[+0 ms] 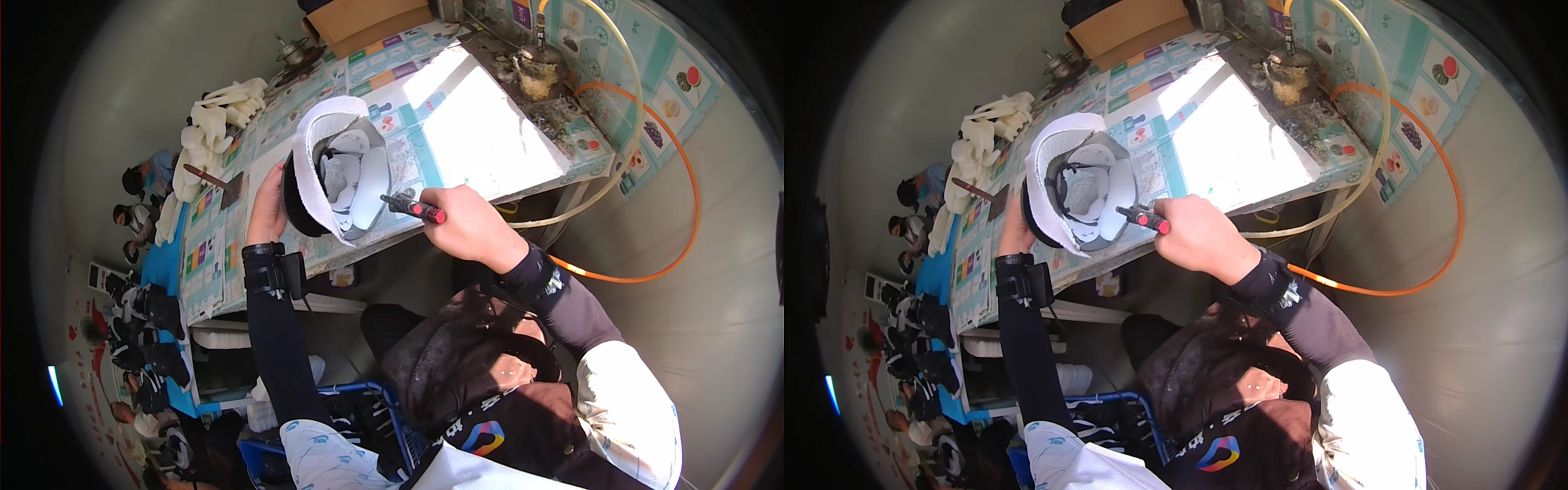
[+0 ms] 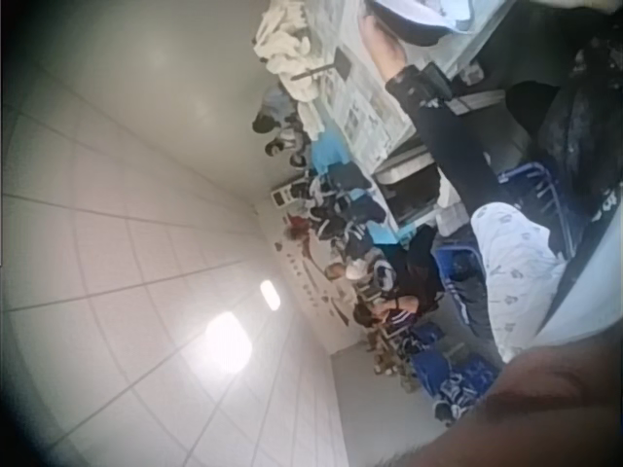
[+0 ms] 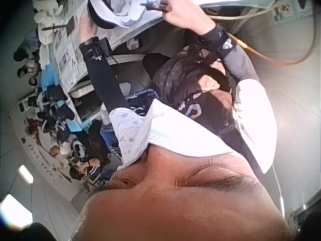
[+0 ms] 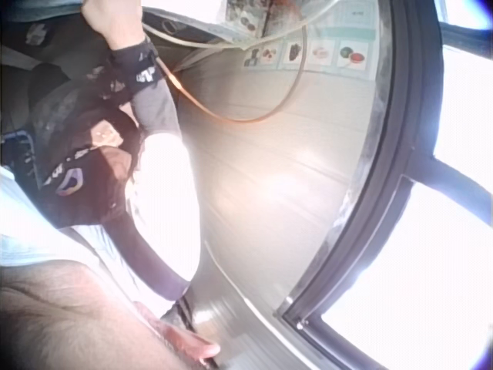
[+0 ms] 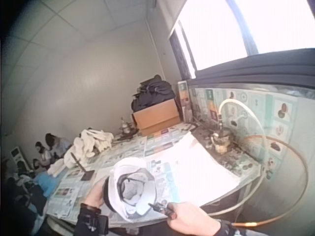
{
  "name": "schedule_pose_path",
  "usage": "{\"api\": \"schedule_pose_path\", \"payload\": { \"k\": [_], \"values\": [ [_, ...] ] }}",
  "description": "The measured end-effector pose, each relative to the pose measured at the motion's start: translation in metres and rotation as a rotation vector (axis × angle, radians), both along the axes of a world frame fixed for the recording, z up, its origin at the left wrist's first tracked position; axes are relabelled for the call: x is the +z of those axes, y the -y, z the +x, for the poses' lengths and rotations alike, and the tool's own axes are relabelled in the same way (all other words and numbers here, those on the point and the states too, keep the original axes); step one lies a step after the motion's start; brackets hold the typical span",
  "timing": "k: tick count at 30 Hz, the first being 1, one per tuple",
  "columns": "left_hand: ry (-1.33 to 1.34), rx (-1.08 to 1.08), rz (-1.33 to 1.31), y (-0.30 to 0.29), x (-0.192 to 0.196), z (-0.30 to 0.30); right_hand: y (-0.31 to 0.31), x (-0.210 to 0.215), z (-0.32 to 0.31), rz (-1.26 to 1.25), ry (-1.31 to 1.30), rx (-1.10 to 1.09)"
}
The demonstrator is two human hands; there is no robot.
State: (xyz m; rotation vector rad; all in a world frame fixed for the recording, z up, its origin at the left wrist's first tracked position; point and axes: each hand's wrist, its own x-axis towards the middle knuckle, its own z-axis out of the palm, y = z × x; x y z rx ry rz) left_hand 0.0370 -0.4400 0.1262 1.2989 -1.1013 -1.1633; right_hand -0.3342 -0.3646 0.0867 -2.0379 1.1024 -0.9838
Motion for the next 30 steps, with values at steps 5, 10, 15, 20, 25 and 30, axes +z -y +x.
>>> {"api": "schedule_pose_path", "payload": {
  "k": [5,10,15,20,25,30],
  "values": [
    [-0.192,0.11,-0.078,-0.036,0.01,-0.044,0.004,0.007,-0.008,0.121,0.054,-0.041],
    [0.7,0.279,0.043,0.017,0.006,-0.007,0.006,0.007,-0.01,0.022,0.093,-0.079],
    [0.92,0.174,-0.349,0.037,0.007,-0.012,0.002,0.011,-0.031,0.071,0.077,-0.079],
    [0.761,0.094,-0.123,0.022,0.014,-0.044,0.004,0.009,-0.039,0.029,0.093,-0.091],
    [0.753,0.026,-0.221,0.017,0.023,-0.037,0.004,0.005,-0.036,0.024,0.087,-0.05],
    [0.359,0.097,-0.361,0.007,0.036,-0.073,0.0,0.012,-0.031,0.038,0.153,-0.036]
  ]
}}
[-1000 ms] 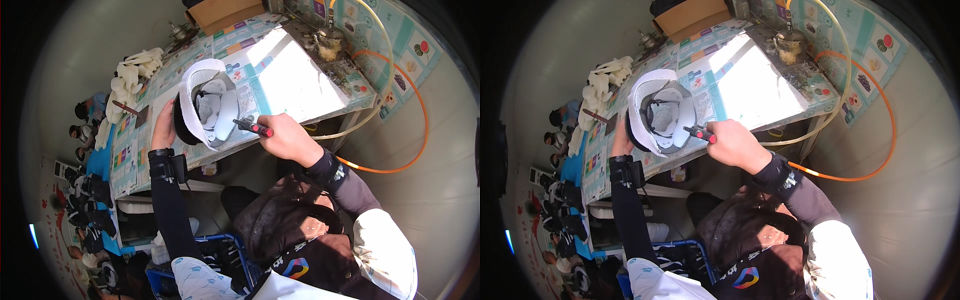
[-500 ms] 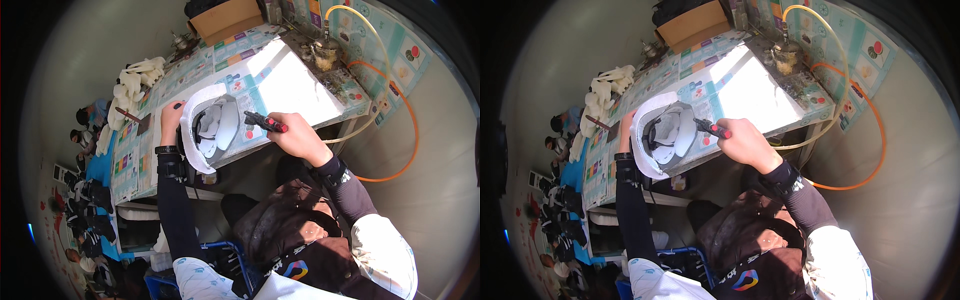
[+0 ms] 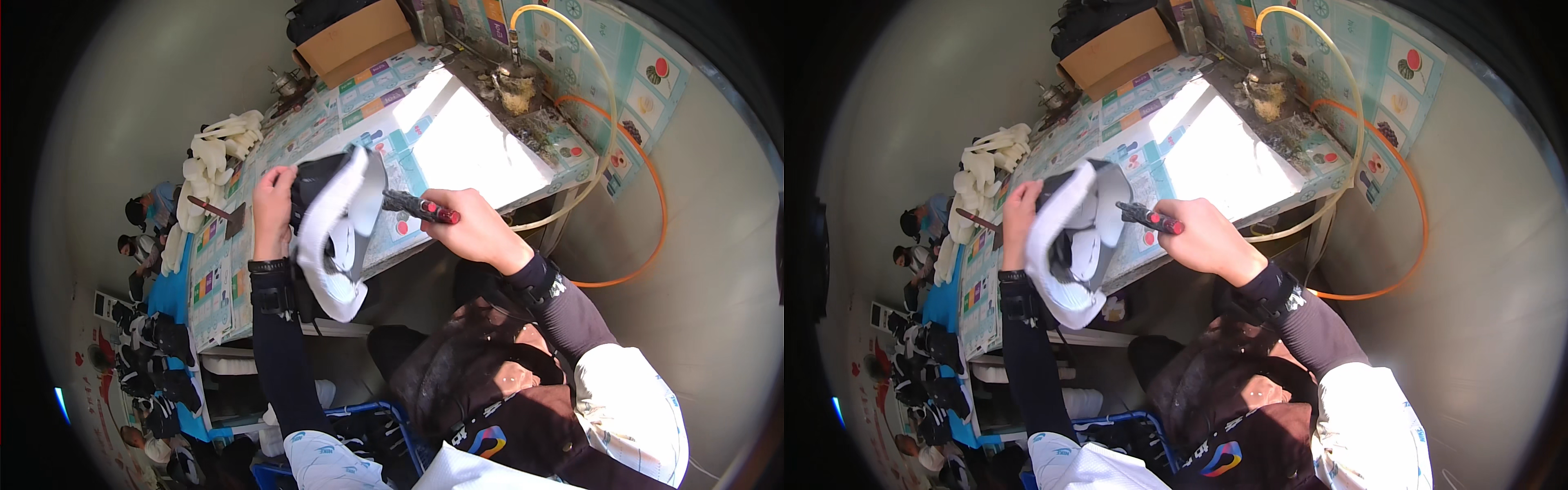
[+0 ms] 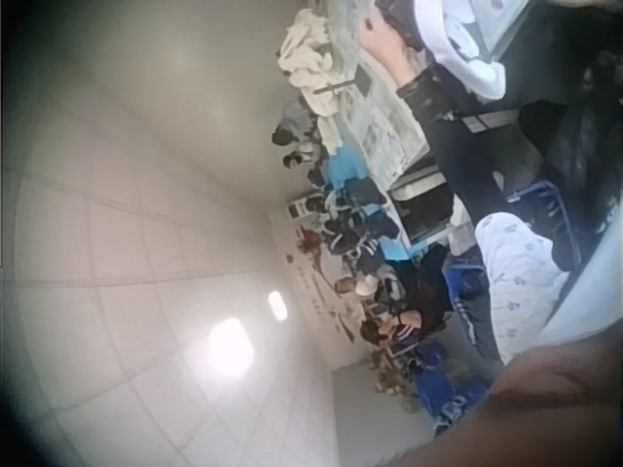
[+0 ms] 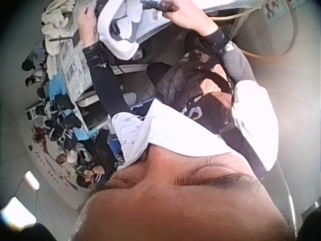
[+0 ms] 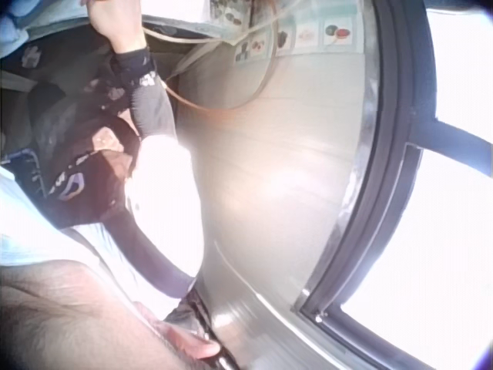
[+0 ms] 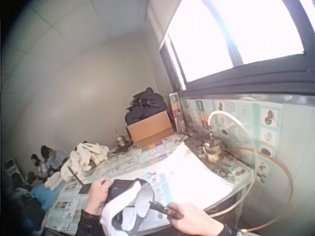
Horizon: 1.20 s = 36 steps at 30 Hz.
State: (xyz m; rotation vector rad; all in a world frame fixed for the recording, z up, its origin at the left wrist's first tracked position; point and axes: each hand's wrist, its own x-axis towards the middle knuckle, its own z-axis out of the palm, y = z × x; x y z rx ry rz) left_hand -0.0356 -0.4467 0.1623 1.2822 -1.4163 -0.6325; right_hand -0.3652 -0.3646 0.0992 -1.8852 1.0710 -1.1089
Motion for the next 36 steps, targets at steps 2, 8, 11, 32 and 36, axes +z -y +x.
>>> {"api": "schedule_pose_path", "payload": {
  "k": [2,8,11,32,36],
  "values": [
    [-0.041,0.007,-0.112,0.012,-0.01,0.001,-0.002,0.008,0.004,0.034,0.009,0.012],
    [0.102,0.002,0.027,0.041,-0.068,0.053,0.032,-0.002,0.023,-0.042,-0.118,-0.064],
    [0.06,-0.018,0.078,0.037,-0.067,0.055,0.046,-0.004,0.027,-0.062,-0.123,-0.113],
    [0.358,0.108,-0.106,0.004,-0.082,0.073,0.02,-0.005,0.036,0.047,-0.167,-0.048],
    [0.354,0.082,-0.082,0.003,-0.087,0.08,0.018,-0.007,0.037,0.1,-0.109,0.05]
  ]
}}
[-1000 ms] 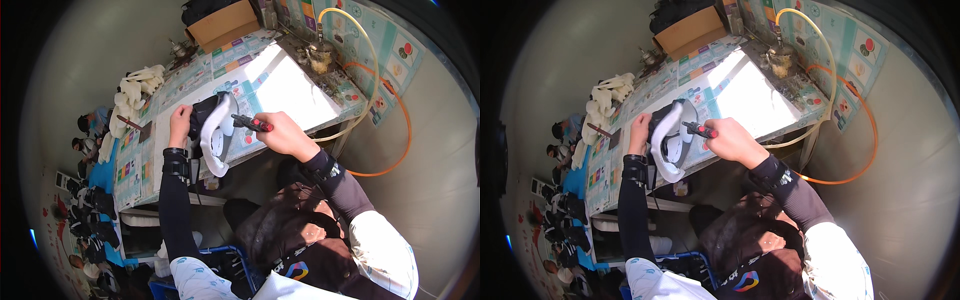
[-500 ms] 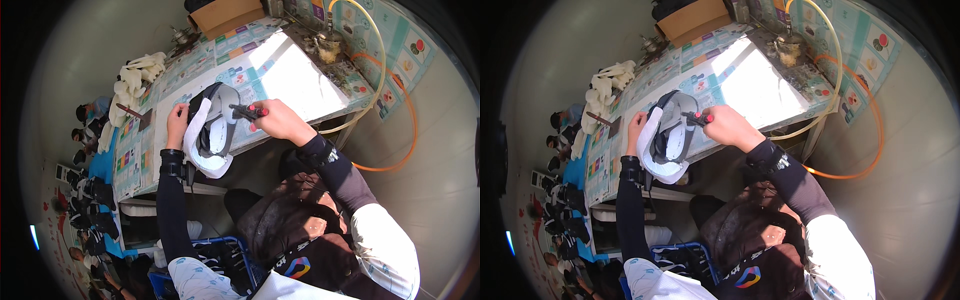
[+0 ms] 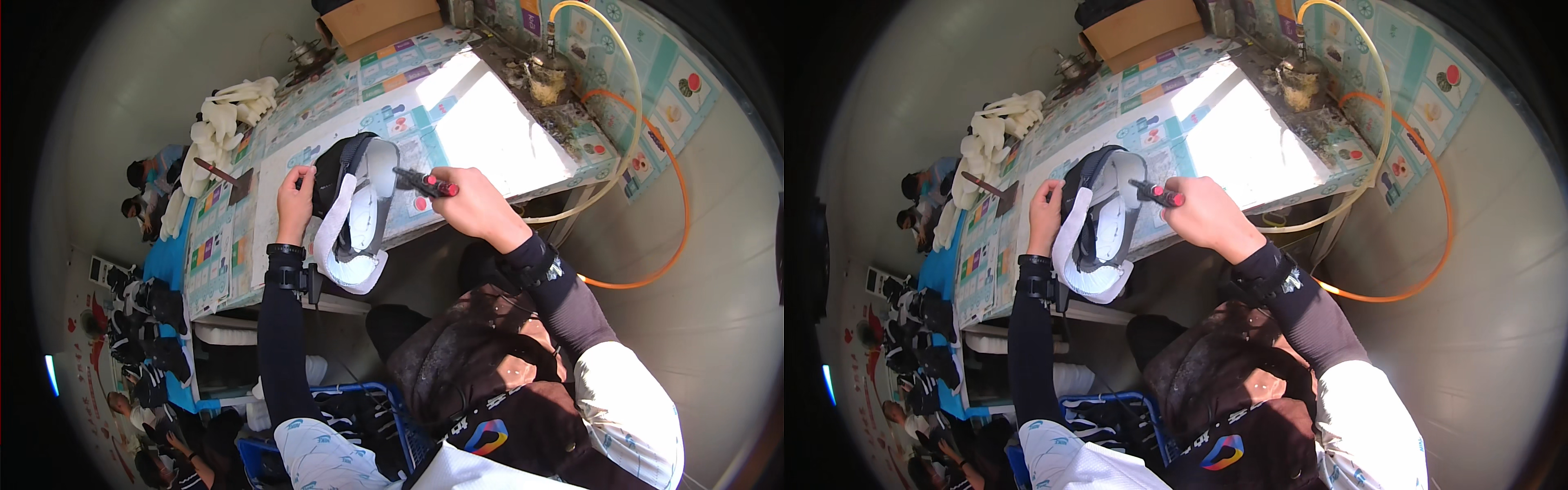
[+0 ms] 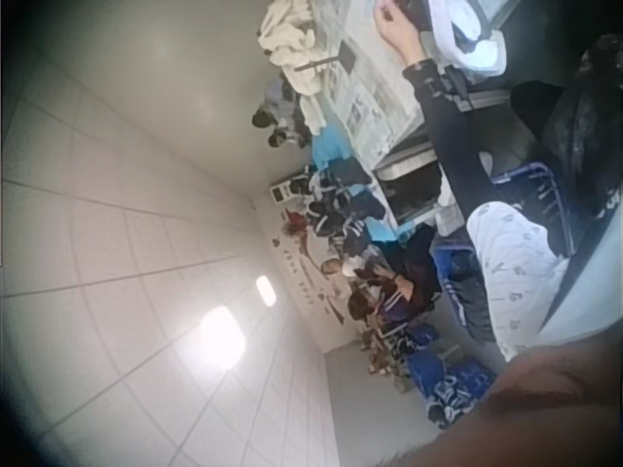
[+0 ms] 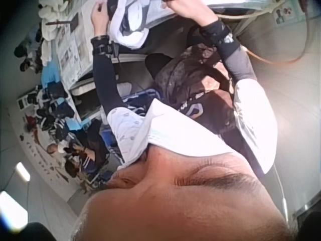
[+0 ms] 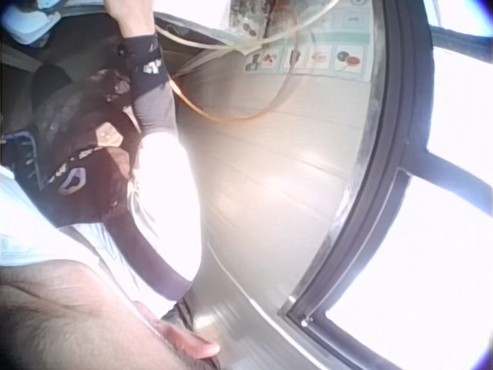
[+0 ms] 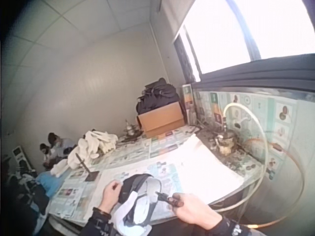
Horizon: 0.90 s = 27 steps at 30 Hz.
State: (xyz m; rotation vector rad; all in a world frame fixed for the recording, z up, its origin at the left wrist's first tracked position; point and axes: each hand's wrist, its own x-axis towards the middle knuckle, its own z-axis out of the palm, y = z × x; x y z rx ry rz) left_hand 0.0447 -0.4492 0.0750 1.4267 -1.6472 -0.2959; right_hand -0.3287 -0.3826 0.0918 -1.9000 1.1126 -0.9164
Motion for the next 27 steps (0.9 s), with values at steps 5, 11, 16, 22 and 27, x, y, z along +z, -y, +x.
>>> {"api": "schedule_pose_path", "payload": {
  "k": [5,11,16,22,27],
  "values": [
    [0.002,-0.021,-0.065,-0.001,-0.008,0.008,-0.001,0.006,-0.002,-0.007,-0.009,-0.076],
    [-0.048,-0.03,-0.063,-0.003,-0.012,0.006,0.0,0.0,0.007,-0.009,0.033,-0.085],
    [-0.054,-0.022,-0.086,-0.006,-0.01,0.008,-0.005,0.0,0.01,0.192,-0.007,0.169],
    [-0.043,-0.014,-0.082,-0.007,-0.008,0.004,-0.004,-0.008,0.006,0.218,0.106,0.148],
    [-0.072,0.001,-0.105,-0.01,-0.011,-0.001,-0.005,-0.013,0.007,0.271,0.12,0.178]
  ]
}}
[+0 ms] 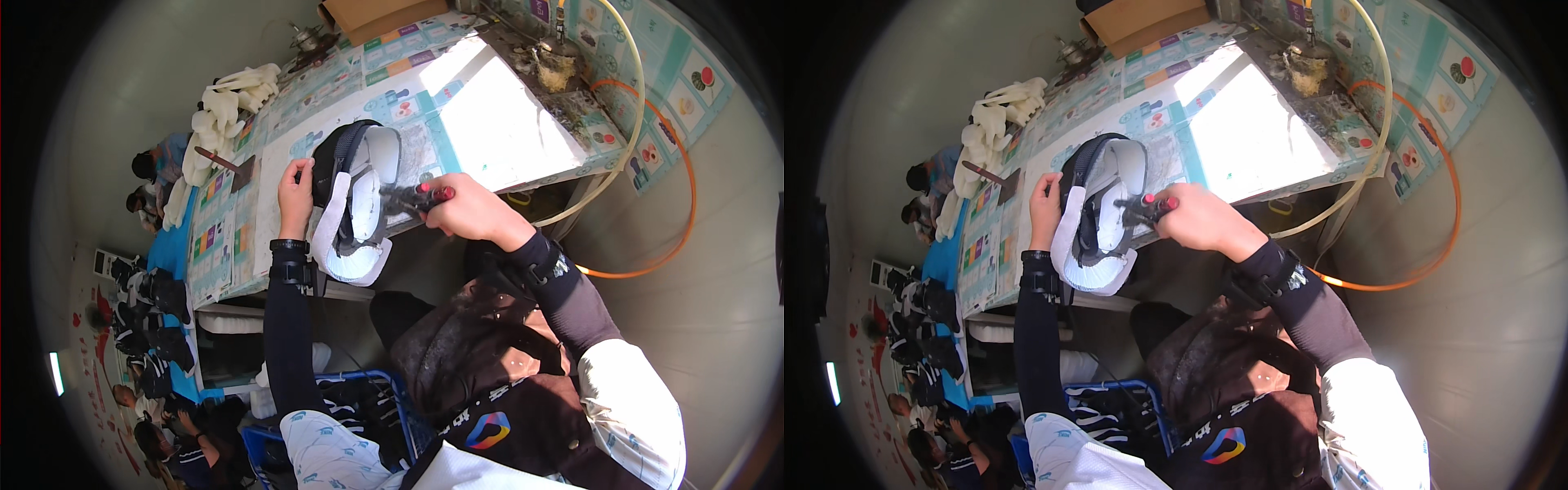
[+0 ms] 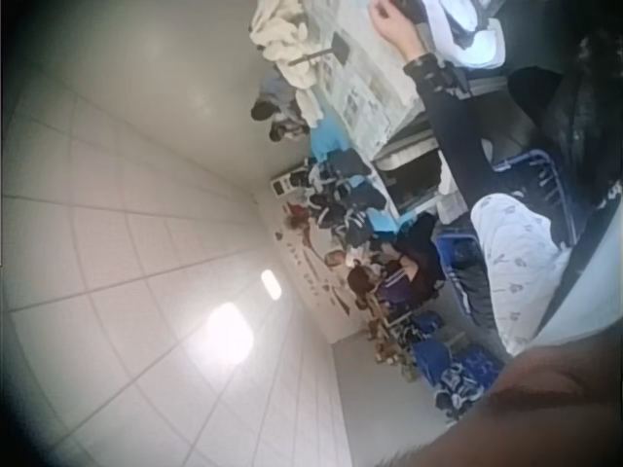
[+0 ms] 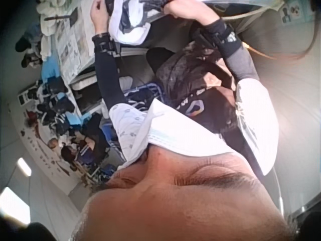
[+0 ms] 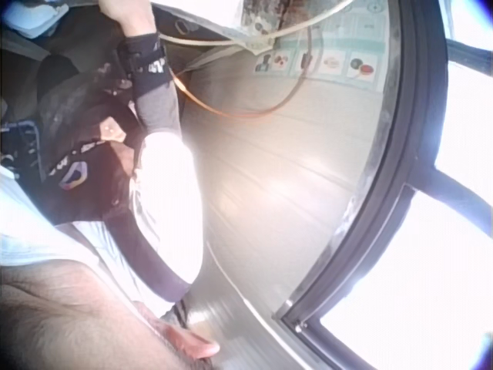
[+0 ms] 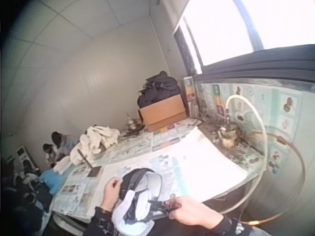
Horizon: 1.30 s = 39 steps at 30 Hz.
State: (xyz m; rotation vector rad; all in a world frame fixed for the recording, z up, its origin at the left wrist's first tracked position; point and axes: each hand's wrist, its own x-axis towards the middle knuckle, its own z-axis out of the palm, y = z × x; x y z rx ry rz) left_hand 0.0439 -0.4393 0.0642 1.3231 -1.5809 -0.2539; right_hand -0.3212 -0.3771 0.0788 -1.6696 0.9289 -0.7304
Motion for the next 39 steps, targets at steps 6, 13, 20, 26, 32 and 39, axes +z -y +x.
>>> {"api": "schedule_pose_path", "payload": {
  "k": [6,13,20,26,32,39],
  "values": [
    [0.004,-0.004,0.01,0.0,-0.001,0.003,0.0,0.004,0.002,0.093,0.062,0.041],
    [-0.041,-0.006,0.014,-0.002,0.0,0.0,0.002,0.008,-0.003,-0.259,-0.144,-0.194],
    [-0.052,0.011,0.011,-0.002,0.0,0.0,-0.015,0.012,-0.004,-0.144,-0.163,-0.036],
    [-0.027,0.001,0.006,-0.001,0.0,0.001,-0.015,0.017,-0.007,0.175,-0.143,0.122],
    [-0.089,0.057,0.349,0.001,-0.005,0.017,-0.003,0.007,-0.015,-0.164,-0.075,-0.265],
    [-0.036,0.305,0.385,-0.026,0.032,-0.003,-0.013,0.006,-0.048,-0.043,0.079,-0.238]
  ]
}}
